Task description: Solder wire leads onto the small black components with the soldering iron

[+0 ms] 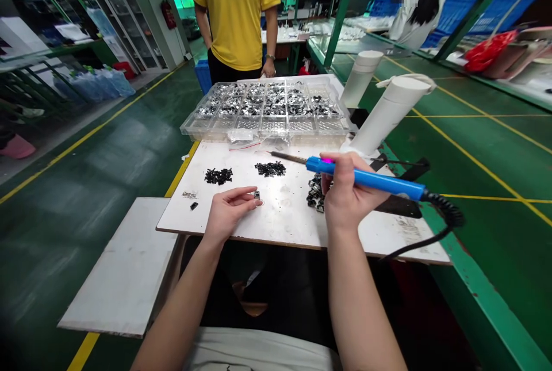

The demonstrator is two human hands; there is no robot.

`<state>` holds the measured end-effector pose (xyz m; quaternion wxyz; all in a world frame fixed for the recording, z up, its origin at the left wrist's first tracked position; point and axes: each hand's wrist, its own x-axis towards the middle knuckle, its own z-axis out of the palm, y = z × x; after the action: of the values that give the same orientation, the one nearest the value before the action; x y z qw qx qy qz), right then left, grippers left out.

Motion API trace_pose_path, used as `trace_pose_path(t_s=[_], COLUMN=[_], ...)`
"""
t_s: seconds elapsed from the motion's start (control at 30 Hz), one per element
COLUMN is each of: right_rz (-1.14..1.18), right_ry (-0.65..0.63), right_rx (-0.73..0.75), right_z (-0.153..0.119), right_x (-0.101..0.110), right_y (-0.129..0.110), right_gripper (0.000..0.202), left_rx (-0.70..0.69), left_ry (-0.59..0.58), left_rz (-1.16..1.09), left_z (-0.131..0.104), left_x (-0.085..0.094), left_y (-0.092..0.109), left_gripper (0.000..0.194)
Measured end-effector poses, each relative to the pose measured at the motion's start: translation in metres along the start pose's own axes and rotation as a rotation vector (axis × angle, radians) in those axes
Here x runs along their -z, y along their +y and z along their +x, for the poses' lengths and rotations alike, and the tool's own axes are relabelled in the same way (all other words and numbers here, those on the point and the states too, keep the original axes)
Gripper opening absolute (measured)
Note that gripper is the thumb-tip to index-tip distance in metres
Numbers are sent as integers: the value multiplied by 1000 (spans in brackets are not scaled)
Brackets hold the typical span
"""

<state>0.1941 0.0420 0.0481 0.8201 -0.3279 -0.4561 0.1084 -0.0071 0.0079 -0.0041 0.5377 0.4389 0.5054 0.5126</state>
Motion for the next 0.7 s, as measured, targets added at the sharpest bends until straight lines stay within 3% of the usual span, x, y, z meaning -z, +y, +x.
trace_pose_path(t_s=[0.17,0.37,0.7], right_rz=[20,-29,13], right_ry=[113,151,18], right_rx=[-26,-18,-29], right_z=[6,-10,-19], right_x=[-23,-14,-10], right_y=[10,17,13], right_gripper=[47,49,38], left_rx=[2,-8,-16], left_ry=[-4,-3,-11], left_rz=[-12,45,72], left_z=[0,0,-2], left_x=[0,0,-1], left_y=[-3,-5,-5], left_gripper=[36,35,34])
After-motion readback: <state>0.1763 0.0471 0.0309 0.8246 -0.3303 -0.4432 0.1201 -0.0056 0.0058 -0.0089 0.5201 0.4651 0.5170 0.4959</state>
